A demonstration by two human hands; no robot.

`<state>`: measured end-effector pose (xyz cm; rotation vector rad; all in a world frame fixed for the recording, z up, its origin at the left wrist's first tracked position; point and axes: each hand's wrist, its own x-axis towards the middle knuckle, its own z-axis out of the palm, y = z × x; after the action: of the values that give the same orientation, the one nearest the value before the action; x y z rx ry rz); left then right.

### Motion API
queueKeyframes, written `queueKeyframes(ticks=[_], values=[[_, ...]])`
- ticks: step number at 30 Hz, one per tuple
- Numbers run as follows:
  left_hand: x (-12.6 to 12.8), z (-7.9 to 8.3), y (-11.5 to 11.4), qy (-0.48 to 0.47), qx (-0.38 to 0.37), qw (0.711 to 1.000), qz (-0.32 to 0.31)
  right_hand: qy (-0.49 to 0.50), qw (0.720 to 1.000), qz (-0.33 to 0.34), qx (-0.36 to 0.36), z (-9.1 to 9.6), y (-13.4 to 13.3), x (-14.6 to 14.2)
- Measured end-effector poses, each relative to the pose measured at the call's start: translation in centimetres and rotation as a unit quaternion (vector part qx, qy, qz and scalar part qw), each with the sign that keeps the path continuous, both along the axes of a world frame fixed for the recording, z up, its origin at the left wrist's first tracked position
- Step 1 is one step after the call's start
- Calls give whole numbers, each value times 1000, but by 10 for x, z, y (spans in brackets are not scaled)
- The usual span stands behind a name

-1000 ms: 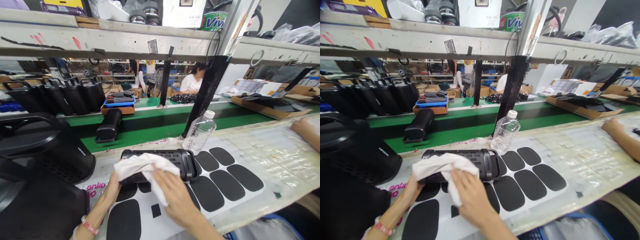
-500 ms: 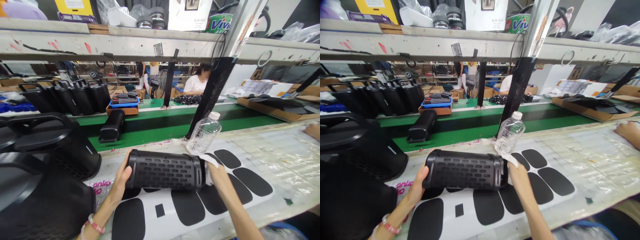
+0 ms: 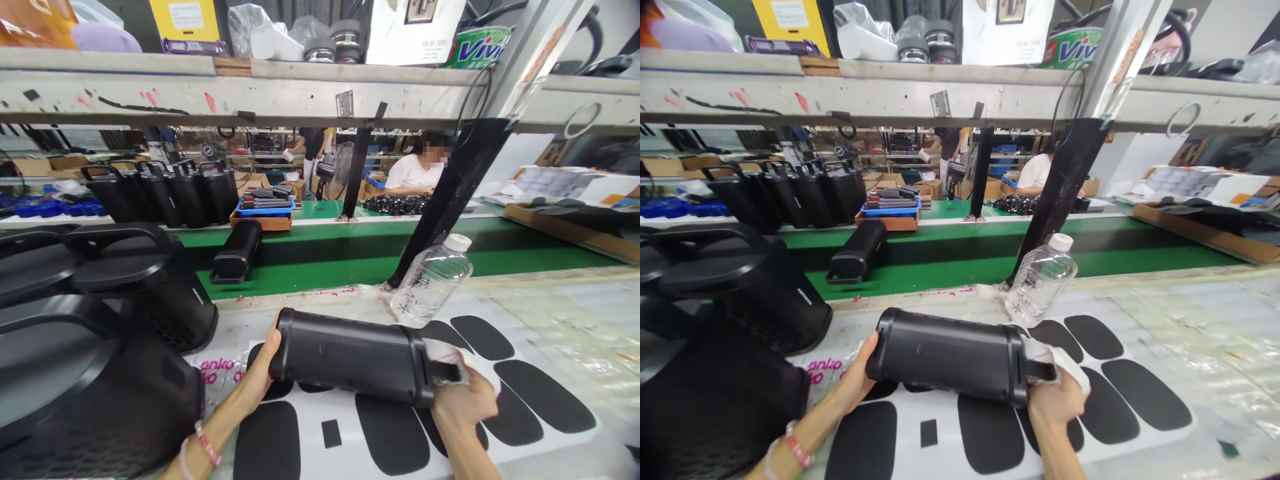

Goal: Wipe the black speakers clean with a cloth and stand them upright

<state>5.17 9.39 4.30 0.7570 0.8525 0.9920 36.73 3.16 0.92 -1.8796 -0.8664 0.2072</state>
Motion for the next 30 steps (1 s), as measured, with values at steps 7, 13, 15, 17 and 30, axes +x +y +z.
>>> queueKeyframes(ticks=[7, 13, 15, 17, 30], values=[[-2, 2, 5, 15, -8, 999, 32, -143, 986, 20, -80, 48, -5, -12], [0, 1, 4, 16, -11, 999, 46, -186, 957, -38, -220, 88, -31, 5], [0, -1, 5, 18, -15, 999, 46, -212, 968, -69, -115, 87, -37, 0], [-1, -2, 5, 22, -21, 998, 47, -298, 954, -19, -4, 77, -36, -18], [4, 8, 2, 37, -43, 995, 85, -475, 858, 191, 45, 40, -27, -91]])
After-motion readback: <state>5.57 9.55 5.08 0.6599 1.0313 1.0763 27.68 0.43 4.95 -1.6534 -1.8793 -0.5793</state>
